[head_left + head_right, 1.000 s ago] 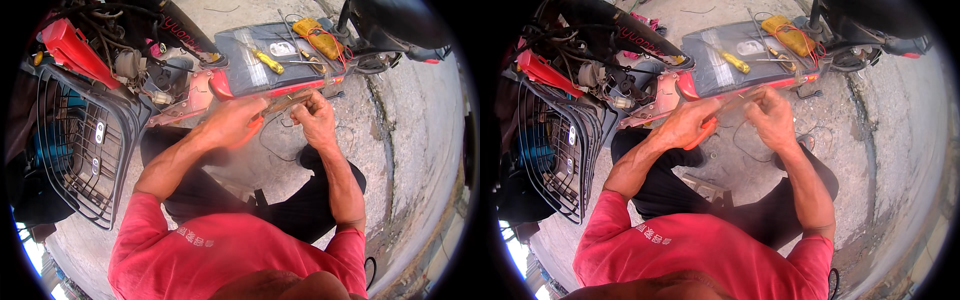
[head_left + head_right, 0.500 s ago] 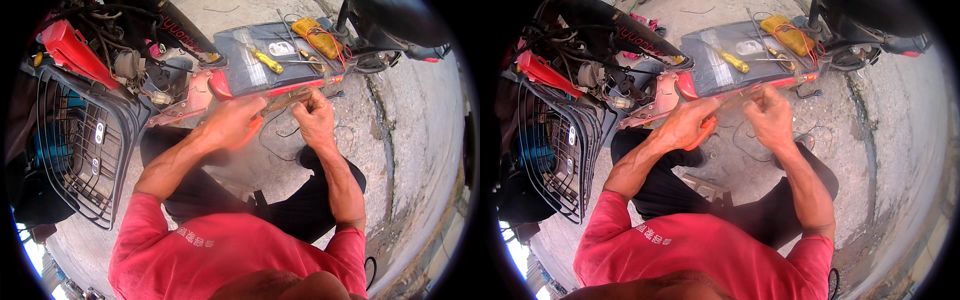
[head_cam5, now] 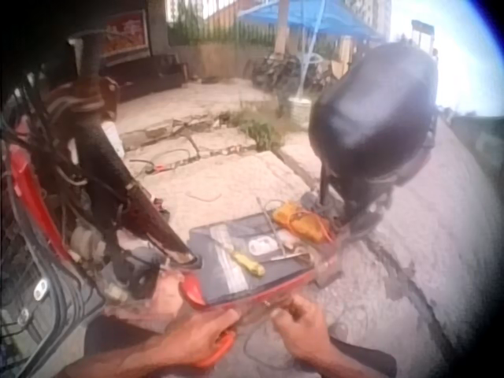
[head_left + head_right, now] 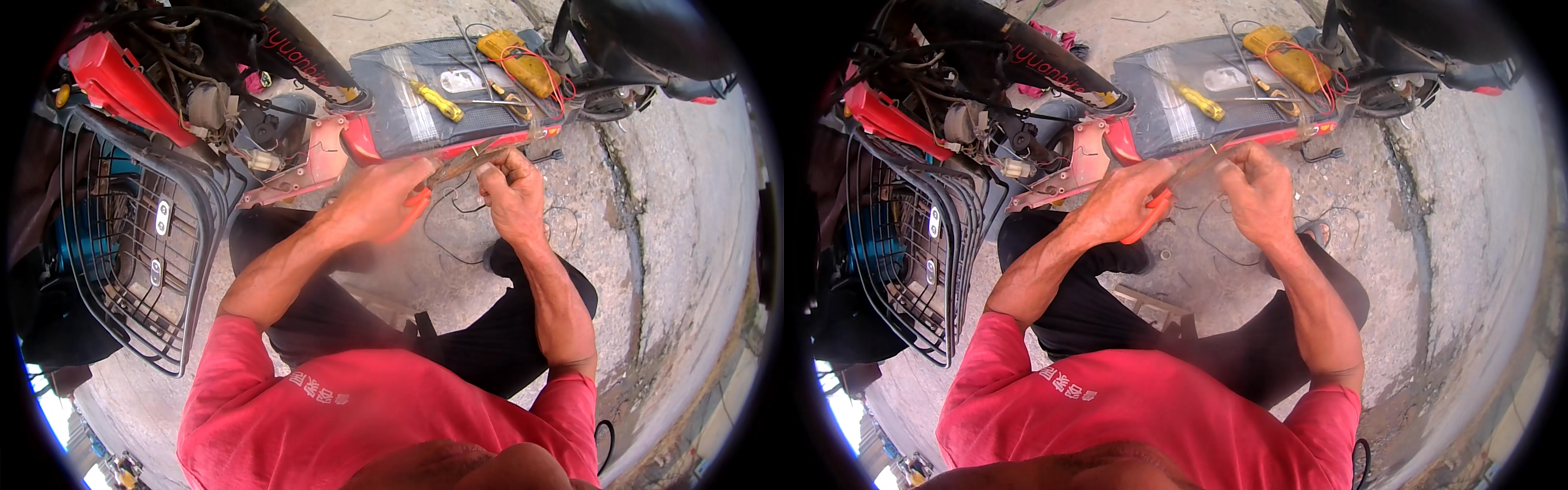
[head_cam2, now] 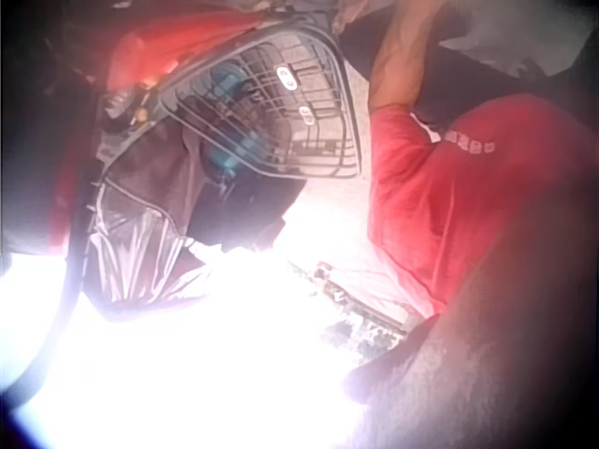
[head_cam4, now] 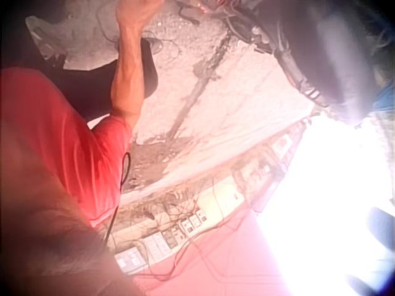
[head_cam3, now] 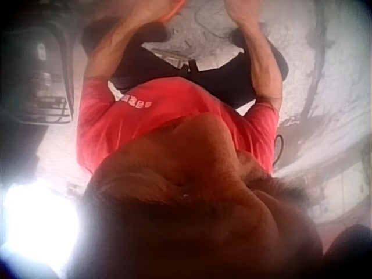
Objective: The person strips the ends of wires using orange-handled scissors and twists them together to repair the electrical connections on a red scooter.
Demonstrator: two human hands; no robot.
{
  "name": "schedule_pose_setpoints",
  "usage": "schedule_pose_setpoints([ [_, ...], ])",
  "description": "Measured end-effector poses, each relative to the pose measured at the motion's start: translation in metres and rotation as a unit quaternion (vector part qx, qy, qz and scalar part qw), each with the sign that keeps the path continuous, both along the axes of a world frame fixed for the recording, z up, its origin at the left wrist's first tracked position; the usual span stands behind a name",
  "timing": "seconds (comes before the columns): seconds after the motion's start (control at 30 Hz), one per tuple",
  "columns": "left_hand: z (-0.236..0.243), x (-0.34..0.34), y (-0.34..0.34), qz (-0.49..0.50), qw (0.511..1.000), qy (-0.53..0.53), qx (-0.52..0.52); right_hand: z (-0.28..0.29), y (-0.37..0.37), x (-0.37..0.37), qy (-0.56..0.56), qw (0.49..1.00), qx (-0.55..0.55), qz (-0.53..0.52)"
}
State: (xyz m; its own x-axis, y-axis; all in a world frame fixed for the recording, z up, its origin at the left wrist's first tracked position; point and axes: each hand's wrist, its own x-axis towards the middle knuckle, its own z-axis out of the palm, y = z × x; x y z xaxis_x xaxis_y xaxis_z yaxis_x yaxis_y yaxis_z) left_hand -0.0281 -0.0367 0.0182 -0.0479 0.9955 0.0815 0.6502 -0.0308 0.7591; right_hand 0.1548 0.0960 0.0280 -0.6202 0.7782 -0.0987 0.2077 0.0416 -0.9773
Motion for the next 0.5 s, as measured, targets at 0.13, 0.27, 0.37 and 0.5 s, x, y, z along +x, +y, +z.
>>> schedule_pose_setpoints([
  [0.13, -0.0002, 0.0001, -0.0006, -0.005, 1.0, 0.005, 0.011, 0.0055, -0.001, 0.0, -0.003, 1.0, -0.01, 0.01],
  [0.27, 0.0031, 0.0005, -0.0007, -0.011, 1.0, 0.007, 0.003, 0.0028, 0.0001, 0.0022, 0.001, 1.0, -0.004, 0.016],
  [0.37, 0.004, -0.0001, -0.0003, -0.017, 1.0, 0.003, -0.001, 0.003, -0.0007, 0.0017, 0.014, 1.0, -0.015, 0.016],
  [0.5, 0.0008, 0.0024, -0.0001, 0.016, 1.0, -0.014, 0.014, 0.0042, 0.0007, 0.0019, 0.009, 1.0, -0.01, 0.018],
])
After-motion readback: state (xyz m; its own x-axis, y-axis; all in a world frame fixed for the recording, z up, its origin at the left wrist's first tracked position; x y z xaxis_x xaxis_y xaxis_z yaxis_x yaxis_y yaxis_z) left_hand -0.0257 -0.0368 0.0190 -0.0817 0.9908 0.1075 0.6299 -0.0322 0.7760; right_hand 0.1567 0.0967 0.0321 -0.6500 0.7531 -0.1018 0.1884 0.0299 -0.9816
